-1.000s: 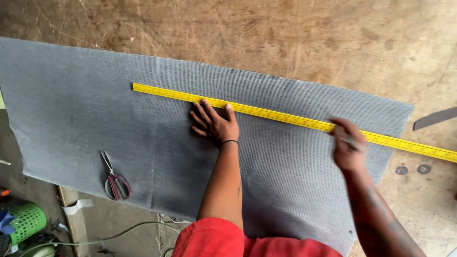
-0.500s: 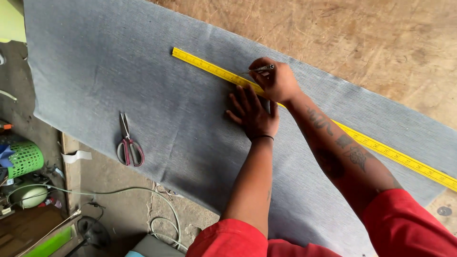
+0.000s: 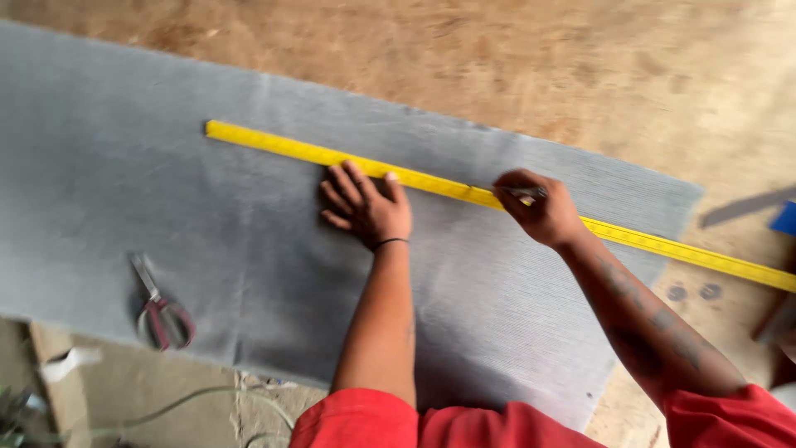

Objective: Measuring fabric with a ruler, marking it with a pen, and cutting it with scissors on a workshop table.

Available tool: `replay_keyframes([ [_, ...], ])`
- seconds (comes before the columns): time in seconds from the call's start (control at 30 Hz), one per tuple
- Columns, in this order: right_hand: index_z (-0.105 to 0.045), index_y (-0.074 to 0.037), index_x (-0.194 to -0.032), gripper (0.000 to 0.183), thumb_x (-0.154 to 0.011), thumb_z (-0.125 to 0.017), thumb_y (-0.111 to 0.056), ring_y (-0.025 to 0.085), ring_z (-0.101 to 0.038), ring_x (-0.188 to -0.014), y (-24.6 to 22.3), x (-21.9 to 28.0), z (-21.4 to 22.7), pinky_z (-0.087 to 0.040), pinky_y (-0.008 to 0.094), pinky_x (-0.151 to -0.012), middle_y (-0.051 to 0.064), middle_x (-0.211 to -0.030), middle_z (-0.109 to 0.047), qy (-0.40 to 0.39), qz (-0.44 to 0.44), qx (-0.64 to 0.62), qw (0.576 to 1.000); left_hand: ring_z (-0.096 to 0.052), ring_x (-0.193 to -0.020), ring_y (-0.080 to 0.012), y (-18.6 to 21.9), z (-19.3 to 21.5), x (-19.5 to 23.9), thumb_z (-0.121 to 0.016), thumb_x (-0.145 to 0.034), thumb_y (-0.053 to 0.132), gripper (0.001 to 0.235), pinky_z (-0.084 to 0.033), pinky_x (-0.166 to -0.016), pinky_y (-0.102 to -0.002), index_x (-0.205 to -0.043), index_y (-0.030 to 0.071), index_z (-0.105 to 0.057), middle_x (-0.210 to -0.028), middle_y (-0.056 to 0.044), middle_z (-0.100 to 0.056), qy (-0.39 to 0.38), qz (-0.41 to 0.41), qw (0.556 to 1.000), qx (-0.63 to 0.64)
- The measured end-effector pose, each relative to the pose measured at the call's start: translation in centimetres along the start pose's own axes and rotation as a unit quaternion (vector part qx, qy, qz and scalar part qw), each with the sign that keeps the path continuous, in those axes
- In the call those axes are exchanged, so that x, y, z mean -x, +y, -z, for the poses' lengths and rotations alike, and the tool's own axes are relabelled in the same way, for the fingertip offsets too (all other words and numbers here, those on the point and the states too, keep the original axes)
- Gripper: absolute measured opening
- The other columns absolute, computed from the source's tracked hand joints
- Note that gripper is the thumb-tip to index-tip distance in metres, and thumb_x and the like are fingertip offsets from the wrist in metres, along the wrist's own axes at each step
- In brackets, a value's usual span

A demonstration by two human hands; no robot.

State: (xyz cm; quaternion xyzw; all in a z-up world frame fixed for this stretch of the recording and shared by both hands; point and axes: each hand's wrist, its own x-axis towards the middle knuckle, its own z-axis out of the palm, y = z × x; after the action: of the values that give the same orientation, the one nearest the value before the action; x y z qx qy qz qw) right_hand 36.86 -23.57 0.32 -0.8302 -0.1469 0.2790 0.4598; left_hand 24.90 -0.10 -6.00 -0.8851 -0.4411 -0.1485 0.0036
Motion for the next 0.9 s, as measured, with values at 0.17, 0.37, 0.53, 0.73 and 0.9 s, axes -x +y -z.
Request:
replay_keyframes([
  [0.17,-0.074,-0.014,-0.108,0.013,-0.096,-0.076,-0.016,0.016,-0.070,-0.089,8.5,10.5,11.4,-0.055,0.031,-0.080,0.004,-0.096,-0.076,0.096,-0.077,0.027,0.992,-0.031,-0.151,-0.0424,-0.3,0.5,-0.3,-0.059,-0.095,0.054,0.076,-0.025,-0.111,-0.073,-0.156,0.012,-0.044,-0.164,-0.014,-0.037,-0.022,-0.004,1.000,0.000],
  [0.37,-0.074,-0.007,-0.109,0.010,-0.101,-0.075,-0.013,0.008,-0.067,-0.088,10.9,17.3,19.2,-0.051,0.020,-0.079,0.003,-0.097,-0.075,0.175,-0.142,0.061,0.972,-0.024,-0.153,-0.0419,0.3,1.7,-0.7,-0.048,-0.103,0.058,0.075,-0.020,-0.114,-0.073,-0.161,0.011,-0.037,-0.168,-0.013,-0.029,-0.075,0.016,0.997,0.001],
  [0.53,-0.075,-0.008,-0.107,0.011,-0.100,-0.075,-0.016,0.007,-0.062,-0.071,10.7,15.1,17.3,-0.049,0.021,-0.064,0.002,-0.091,-0.074,0.149,-0.116,0.053,0.980,-0.017,-0.156,-0.0402,0.4,1.5,-0.6,-0.044,-0.105,0.057,0.076,-0.014,-0.118,-0.072,-0.164,0.012,-0.032,-0.170,-0.012,-0.023,-0.097,0.034,0.995,0.007],
  [0.73,-0.078,-0.015,-0.108,0.011,-0.097,-0.078,-0.017,0.018,-0.072,-0.085,8.4,6.7,7.7,-0.056,0.036,-0.082,0.007,-0.084,-0.075,0.085,-0.035,-0.003,0.996,-0.029,-0.152,-0.0425,-0.5,-0.2,0.0,-0.062,-0.094,0.051,0.077,-0.020,-0.112,-0.074,-0.158,0.012,-0.041,-0.165,-0.016,-0.035,-0.003,0.016,1.000,-0.006],
  [0.9,-0.076,-0.011,-0.110,0.016,-0.094,-0.075,-0.009,0.032,-0.075,-0.090,0.1,-2.5,-2.8,-0.056,0.045,-0.079,0.013,-0.089,-0.076,-0.004,0.118,-0.049,0.992,-0.036,-0.150,-0.0452,0.2,0.0,-0.1,-0.063,-0.088,0.056,0.080,-0.024,-0.111,-0.070,-0.153,0.012,-0.047,-0.159,-0.017,-0.043,0.038,-0.008,0.999,0.007],
])
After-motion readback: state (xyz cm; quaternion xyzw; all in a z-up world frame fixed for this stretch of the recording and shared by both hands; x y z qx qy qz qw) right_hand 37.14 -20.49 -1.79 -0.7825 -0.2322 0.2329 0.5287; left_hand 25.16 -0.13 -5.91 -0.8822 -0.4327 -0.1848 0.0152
